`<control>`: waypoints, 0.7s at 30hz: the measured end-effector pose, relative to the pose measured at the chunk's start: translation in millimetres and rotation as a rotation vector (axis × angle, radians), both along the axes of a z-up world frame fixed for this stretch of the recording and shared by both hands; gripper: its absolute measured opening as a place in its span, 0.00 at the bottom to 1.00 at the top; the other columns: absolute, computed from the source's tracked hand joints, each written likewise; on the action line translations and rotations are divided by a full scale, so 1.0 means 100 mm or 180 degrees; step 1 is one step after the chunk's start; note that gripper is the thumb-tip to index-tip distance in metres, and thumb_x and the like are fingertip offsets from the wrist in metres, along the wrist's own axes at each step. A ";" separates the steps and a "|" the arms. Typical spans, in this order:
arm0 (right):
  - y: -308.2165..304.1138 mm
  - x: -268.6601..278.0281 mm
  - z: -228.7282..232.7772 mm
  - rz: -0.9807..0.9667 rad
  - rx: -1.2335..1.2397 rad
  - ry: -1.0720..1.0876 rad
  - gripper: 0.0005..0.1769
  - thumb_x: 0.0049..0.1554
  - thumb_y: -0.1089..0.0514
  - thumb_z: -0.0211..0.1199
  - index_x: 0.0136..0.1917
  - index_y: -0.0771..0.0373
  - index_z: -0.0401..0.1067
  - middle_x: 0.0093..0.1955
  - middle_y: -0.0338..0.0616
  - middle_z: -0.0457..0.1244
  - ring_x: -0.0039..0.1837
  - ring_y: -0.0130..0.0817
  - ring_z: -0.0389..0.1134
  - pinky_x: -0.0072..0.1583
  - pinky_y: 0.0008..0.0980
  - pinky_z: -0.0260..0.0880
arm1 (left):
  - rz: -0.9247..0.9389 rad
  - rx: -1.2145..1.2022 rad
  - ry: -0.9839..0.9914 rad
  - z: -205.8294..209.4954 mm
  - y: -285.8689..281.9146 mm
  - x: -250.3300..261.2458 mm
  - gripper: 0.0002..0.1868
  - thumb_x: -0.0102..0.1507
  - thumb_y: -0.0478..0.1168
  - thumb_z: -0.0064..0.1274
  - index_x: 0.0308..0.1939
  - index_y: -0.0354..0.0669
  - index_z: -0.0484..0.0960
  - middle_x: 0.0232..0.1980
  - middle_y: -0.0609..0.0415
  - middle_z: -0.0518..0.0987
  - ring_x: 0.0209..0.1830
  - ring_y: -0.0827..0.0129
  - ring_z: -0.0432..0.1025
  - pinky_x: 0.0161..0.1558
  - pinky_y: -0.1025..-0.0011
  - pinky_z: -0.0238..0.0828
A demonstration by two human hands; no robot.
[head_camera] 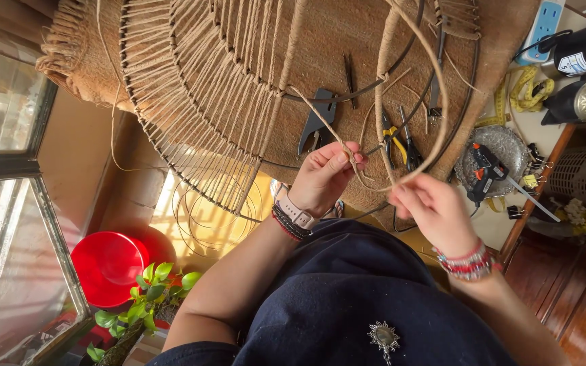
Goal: Weaving and securing fiber strands onto a wicker furniture frame using various tools
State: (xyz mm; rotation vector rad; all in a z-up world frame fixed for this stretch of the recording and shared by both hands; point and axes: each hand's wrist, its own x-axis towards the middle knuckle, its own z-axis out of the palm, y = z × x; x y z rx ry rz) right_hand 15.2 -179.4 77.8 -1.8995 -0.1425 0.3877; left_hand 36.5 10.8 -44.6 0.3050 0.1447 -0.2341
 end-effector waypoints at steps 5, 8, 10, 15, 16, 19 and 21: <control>0.32 0.04 0.56 0.0211 -0.1385 -0.2306 0.06 0.60 0.57 0.68 0.46 0.61 0.78 0.43 0.40 0.66 0.45 0.34 0.65 0.49 0.32 0.64 | 0.0065 0.0036 0.0018 0.00 -0.05 -0.01 0.14 0.67 0.34 0.56 0.54 0.26 0.79 0.43 0.40 0.84 0.46 0.60 0.83 0.55 0.64 0.78; 0.49 0.11 0.41 0.0441 -0.1965 -0.3021 0.10 0.59 0.50 0.69 0.51 0.55 0.78 0.53 0.35 0.68 0.57 0.36 0.70 0.62 0.43 0.59 | 0.0052 -0.0005 0.0012 0.05 -0.06 0.00 0.14 0.68 0.34 0.56 0.54 0.27 0.79 0.43 0.41 0.84 0.46 0.61 0.83 0.55 0.65 0.78; 0.49 0.13 0.24 0.0519 -0.2317 -0.3028 0.10 0.61 0.45 0.67 0.49 0.51 0.77 0.50 0.31 0.68 0.55 0.31 0.69 0.63 0.45 0.55 | 0.0040 -0.0029 -0.0016 0.08 -0.04 0.01 0.13 0.68 0.34 0.55 0.54 0.28 0.79 0.43 0.41 0.84 0.47 0.61 0.82 0.55 0.65 0.78; 0.34 0.14 0.02 0.0446 -0.1739 -0.2292 0.09 0.61 0.48 0.68 0.41 0.50 0.74 0.42 0.24 0.69 0.47 0.28 0.70 0.58 0.34 0.57 | 0.0030 -0.0480 0.0019 0.08 -0.09 -0.01 0.12 0.68 0.34 0.55 0.53 0.31 0.78 0.43 0.41 0.82 0.48 0.54 0.82 0.54 0.59 0.78; 0.34 0.14 0.01 0.0449 -0.1736 -0.2289 0.09 0.61 0.48 0.68 0.41 0.50 0.74 0.42 0.24 0.69 0.47 0.28 0.70 0.58 0.34 0.57 | 0.0032 -0.0478 0.0022 0.08 -0.09 -0.02 0.12 0.68 0.34 0.55 0.53 0.31 0.78 0.43 0.41 0.82 0.48 0.54 0.82 0.54 0.59 0.78; 0.33 0.15 0.04 0.0457 -0.1446 -0.2008 0.11 0.62 0.49 0.66 0.40 0.53 0.75 0.40 0.29 0.69 0.45 0.33 0.71 0.57 0.35 0.57 | -0.0032 -0.0581 -0.0068 0.10 -0.07 0.01 0.10 0.69 0.36 0.54 0.52 0.34 0.76 0.42 0.46 0.79 0.53 0.53 0.79 0.58 0.58 0.75; 0.31 0.18 0.10 0.0474 -0.1303 -0.1852 0.10 0.61 0.51 0.66 0.38 0.52 0.76 0.39 0.29 0.70 0.44 0.33 0.72 0.57 0.34 0.56 | -0.0027 -0.0216 -0.0297 0.16 0.00 0.06 0.14 0.68 0.35 0.56 0.56 0.34 0.76 0.44 0.44 0.81 0.57 0.56 0.78 0.61 0.62 0.73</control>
